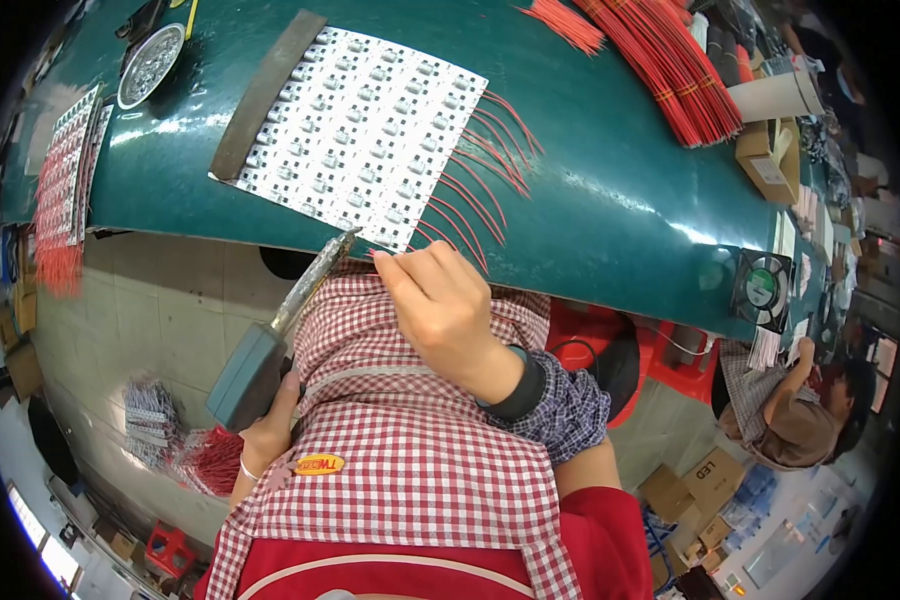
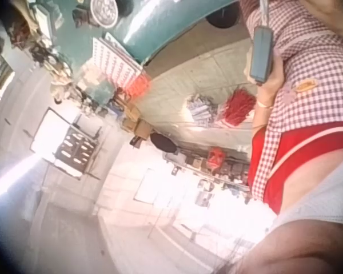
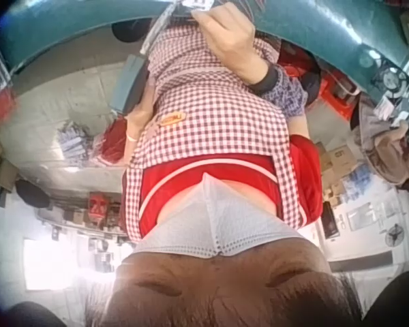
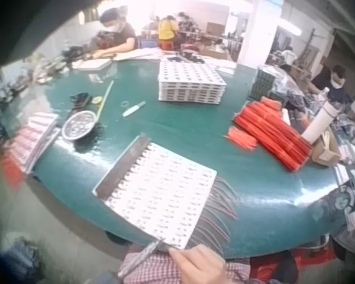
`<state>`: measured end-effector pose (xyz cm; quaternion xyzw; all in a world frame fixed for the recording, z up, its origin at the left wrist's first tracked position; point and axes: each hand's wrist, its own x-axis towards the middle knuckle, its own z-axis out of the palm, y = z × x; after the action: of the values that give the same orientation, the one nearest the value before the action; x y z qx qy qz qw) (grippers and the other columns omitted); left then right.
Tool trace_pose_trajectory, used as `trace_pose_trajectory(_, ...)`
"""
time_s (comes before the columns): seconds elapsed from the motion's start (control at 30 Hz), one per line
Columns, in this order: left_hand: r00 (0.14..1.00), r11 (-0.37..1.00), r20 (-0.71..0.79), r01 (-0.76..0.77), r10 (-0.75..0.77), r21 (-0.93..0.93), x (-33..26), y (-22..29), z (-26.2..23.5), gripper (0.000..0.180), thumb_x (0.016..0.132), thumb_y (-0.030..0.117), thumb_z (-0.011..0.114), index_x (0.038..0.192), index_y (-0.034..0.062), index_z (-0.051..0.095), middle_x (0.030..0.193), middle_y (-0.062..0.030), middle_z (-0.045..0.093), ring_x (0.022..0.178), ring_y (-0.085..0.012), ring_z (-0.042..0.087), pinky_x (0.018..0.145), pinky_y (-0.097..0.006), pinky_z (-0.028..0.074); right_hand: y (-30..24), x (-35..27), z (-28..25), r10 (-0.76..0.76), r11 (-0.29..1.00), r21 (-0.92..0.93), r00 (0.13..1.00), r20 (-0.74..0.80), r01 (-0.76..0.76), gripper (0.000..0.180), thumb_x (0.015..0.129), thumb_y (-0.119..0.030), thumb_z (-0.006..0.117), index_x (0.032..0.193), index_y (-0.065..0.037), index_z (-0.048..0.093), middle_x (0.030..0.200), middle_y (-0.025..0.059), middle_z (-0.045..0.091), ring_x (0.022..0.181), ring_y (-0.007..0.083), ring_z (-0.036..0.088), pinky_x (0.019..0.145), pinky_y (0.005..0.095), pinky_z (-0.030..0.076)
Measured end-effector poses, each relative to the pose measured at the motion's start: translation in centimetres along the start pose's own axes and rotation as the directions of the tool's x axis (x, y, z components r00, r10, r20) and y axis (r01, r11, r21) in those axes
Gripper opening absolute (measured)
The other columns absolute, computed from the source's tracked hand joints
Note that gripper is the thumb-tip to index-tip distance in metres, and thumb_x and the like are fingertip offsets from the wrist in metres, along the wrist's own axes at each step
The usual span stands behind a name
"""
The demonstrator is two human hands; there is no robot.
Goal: The person solders wires onto a circuit board using a soldering tool, sets the board aside, places a new circuit board and a weight on the table, and solders more wires onto the new board.
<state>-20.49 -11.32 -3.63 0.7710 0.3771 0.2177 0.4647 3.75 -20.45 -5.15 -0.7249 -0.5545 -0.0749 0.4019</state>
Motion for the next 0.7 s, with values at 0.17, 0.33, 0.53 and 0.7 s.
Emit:
trace_pose_trajectory(0.17, 0.999, 0.999, -0.027, 0.031, -0.031, -0.007, 0.0, -0.1, 0.1, 0.027, 0.073, -0.003, 0.076, 0.099, -0.0062, 0.069, 0.093, -0.0173, 0.069, 0.073, -0.0233, 0.069, 0.064, -0.03, 0.054, 0.2, 0.3, 1.5, 0.021, 0.999, 0.033, 1.0, -0.019, -0.02, 0.03, 0.069, 0.012, 0.074, 0.096, 0.001, 0.071, 0.076, 0.0075, 0.062, 0.064, 0.0221, 0.056, 0.054, 0.0324, 0.045)
trace_pose_trajectory(0.33, 1.0, 0.999, -0.022, 0.022, -0.023, -0.037, 0.2, -0.4, 0.3, 0.026, 0.071, -0.005, 0.075, 0.097, -0.007, 0.069, 0.093, -0.0177, 0.07, 0.073, -0.0237, 0.07, 0.065, -0.03, 0.055, 0.1, 0.4, 1.8, 0.034, 0.999, -0.001, 0.999, -0.024, -0.034, 0.028, 0.069, 0.011, 0.074, 0.095, 0.0, 0.071, 0.073, 0.0067, 0.06, 0.063, 0.0219, 0.056, 0.053, 0.0325, 0.045)
trace_pose_trajectory(0.53, 0.999, 0.999, 0.016, -0.033, 0.034, -0.023, 1.1, 0.1, 0.2, 0.023, 0.071, -0.006, 0.073, 0.094, -0.007, 0.069, 0.092, -0.0165, 0.069, 0.07, -0.0232, 0.069, 0.063, -0.03, 0.054, 0.0, 0.5, 1.9, 0.045, 0.998, -0.035, 0.999, -0.026, -0.046, 0.028, 0.069, 0.01, 0.075, 0.094, -0.001, 0.071, 0.071, 0.0064, 0.056, 0.063, 0.0219, 0.056, 0.053, 0.0328, 0.045)
trace_pose_trajectory(0.7, 0.998, 0.998, 0.03, -0.062, 0.061, 0.018, 2.0, 1.1, 0.2, 0.019, 0.071, -0.005, 0.072, 0.089, -0.0053, 0.068, 0.086, -0.014, 0.067, 0.065, -0.0238, 0.066, 0.059, -0.03, 0.052, -0.1, 0.6, 1.8, 0.045, 0.998, -0.041, 0.999, -0.009, -0.046, 0.028, 0.069, 0.011, 0.074, 0.094, 0.0, 0.07, 0.071, 0.0069, 0.056, 0.063, 0.0223, 0.056, 0.052, 0.0333, 0.045)
